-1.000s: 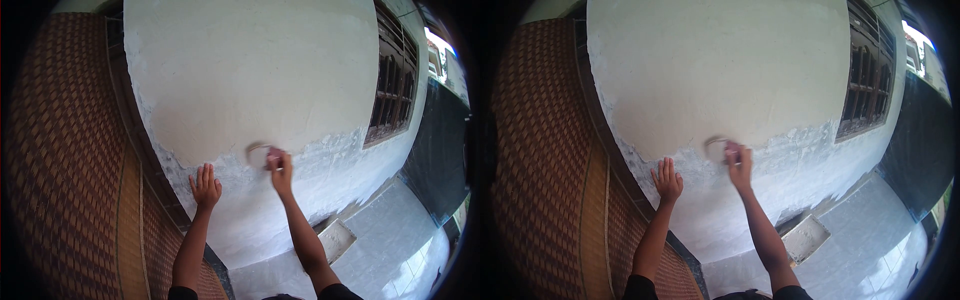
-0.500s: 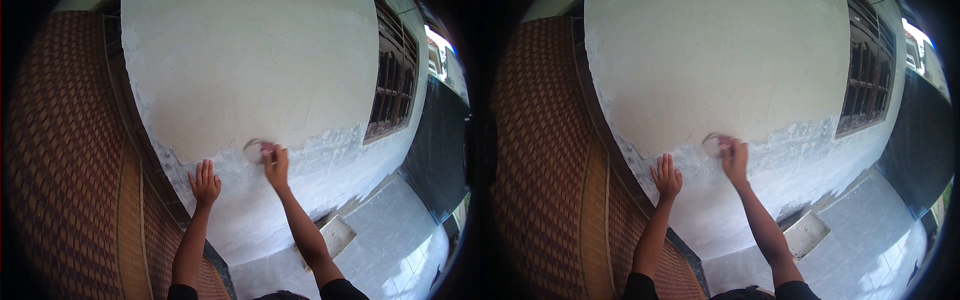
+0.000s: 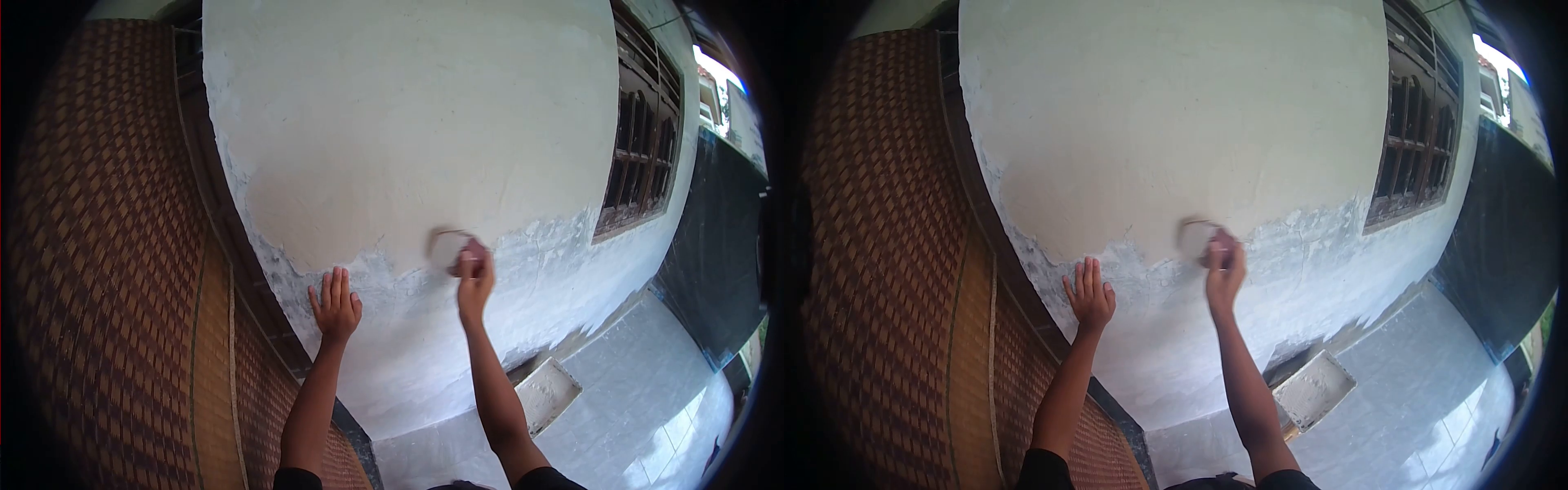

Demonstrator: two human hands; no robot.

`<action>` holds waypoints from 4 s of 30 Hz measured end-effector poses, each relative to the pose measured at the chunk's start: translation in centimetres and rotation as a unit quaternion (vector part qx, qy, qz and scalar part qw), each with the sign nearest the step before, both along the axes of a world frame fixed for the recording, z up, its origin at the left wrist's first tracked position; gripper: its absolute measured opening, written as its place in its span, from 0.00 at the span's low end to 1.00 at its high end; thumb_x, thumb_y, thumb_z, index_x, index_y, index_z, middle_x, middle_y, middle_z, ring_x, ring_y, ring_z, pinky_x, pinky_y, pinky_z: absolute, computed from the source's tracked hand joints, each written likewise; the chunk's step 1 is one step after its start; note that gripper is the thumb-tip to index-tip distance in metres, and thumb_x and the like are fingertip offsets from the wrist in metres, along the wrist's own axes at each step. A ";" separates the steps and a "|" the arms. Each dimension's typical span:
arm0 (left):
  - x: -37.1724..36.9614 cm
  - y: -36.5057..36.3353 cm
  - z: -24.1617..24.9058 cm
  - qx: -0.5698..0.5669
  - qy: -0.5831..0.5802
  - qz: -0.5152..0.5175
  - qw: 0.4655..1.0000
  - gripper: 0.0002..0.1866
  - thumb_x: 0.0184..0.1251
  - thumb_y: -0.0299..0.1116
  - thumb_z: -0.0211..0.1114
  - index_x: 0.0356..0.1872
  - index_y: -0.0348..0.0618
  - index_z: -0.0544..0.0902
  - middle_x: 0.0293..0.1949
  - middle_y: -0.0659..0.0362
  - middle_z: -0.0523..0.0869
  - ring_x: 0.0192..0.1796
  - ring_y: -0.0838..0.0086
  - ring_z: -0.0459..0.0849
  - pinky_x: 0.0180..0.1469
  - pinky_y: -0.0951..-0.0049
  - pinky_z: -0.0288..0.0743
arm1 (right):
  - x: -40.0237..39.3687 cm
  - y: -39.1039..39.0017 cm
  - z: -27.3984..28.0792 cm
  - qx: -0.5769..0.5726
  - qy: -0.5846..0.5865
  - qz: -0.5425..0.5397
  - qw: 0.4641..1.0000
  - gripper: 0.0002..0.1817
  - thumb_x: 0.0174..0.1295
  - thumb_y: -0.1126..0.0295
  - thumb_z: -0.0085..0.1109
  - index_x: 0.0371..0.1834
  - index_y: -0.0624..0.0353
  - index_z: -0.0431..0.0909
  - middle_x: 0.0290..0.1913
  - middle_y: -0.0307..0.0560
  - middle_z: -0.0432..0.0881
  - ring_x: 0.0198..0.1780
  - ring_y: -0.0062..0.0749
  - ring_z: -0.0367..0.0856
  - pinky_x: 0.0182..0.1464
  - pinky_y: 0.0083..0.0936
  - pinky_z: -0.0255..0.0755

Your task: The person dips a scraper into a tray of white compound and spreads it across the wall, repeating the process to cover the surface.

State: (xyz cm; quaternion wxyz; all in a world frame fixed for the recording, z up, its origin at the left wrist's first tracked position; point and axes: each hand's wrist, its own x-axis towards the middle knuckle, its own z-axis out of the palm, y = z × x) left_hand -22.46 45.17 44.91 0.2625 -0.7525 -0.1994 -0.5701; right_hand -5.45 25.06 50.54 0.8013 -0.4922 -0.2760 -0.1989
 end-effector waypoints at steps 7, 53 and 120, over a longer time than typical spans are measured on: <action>-0.1 0.2 0.0 -0.009 0.005 -0.004 1.000 0.25 0.71 0.40 0.48 0.66 0.45 0.74 0.70 0.59 0.71 0.73 0.65 0.64 0.74 0.45 0.48 | 0.8 0.1 -1.0 -0.036 -0.039 -0.101 0.993 0.12 0.70 0.65 0.58 0.45 0.64 0.75 0.37 0.43 0.81 0.36 0.21 0.78 0.37 0.21 0.74; 0.2 0.5 -0.4 0.007 0.013 0.006 1.000 0.27 0.72 0.40 0.44 0.68 0.37 0.68 0.71 0.53 0.68 0.74 0.57 0.62 0.74 0.41 0.45 | 6.4 -4.3 3.2 -0.045 -0.048 -0.125 0.990 0.14 0.66 0.65 0.61 0.47 0.64 0.79 0.38 0.49 0.83 0.40 0.32 0.81 0.41 0.30 0.75; 0.1 0.1 -0.3 -0.011 -0.003 -0.002 1.000 0.26 0.71 0.40 0.45 0.67 0.40 0.71 0.71 0.54 0.68 0.73 0.59 0.63 0.74 0.42 0.46 | 2.6 -1.6 0.5 -0.173 -0.066 0.083 0.979 0.10 0.65 0.66 0.65 0.40 0.62 0.81 0.30 0.33 0.79 0.31 0.12 0.71 0.35 0.13 0.66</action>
